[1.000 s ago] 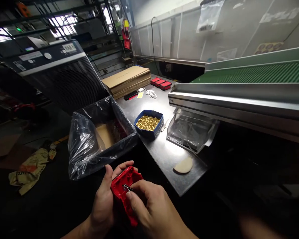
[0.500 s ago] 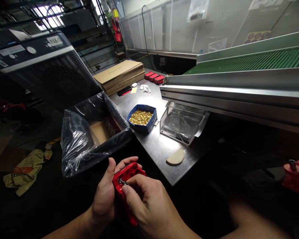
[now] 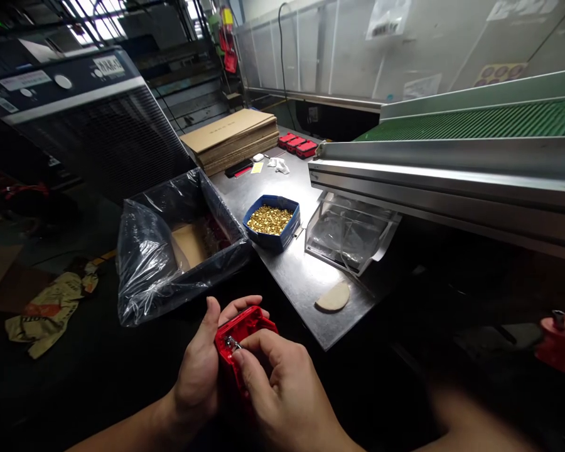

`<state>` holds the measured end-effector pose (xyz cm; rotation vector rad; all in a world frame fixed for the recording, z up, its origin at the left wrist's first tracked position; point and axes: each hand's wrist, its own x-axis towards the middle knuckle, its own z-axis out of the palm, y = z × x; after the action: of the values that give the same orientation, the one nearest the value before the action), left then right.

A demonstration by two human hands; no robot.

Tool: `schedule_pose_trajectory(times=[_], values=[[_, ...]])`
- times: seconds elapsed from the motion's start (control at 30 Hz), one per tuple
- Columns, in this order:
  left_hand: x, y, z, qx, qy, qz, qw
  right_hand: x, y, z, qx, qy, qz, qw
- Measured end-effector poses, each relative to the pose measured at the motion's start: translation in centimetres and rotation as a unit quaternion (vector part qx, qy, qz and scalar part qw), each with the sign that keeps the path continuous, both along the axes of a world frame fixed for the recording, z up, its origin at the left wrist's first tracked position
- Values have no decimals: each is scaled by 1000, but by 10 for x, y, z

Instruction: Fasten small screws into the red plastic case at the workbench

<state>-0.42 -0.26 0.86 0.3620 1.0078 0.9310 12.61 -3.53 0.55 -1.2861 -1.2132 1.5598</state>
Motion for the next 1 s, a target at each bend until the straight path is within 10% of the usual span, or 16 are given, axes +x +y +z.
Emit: schedule_pose_trajectory(times=[0.4, 1.0], values=[[-3, 2, 3, -72, -27, -32, 996, 16, 2, -1, 257, -189, 9, 948], [-1, 2, 3, -113, 14, -99, 989, 25, 7, 2, 367, -257, 63, 892]])
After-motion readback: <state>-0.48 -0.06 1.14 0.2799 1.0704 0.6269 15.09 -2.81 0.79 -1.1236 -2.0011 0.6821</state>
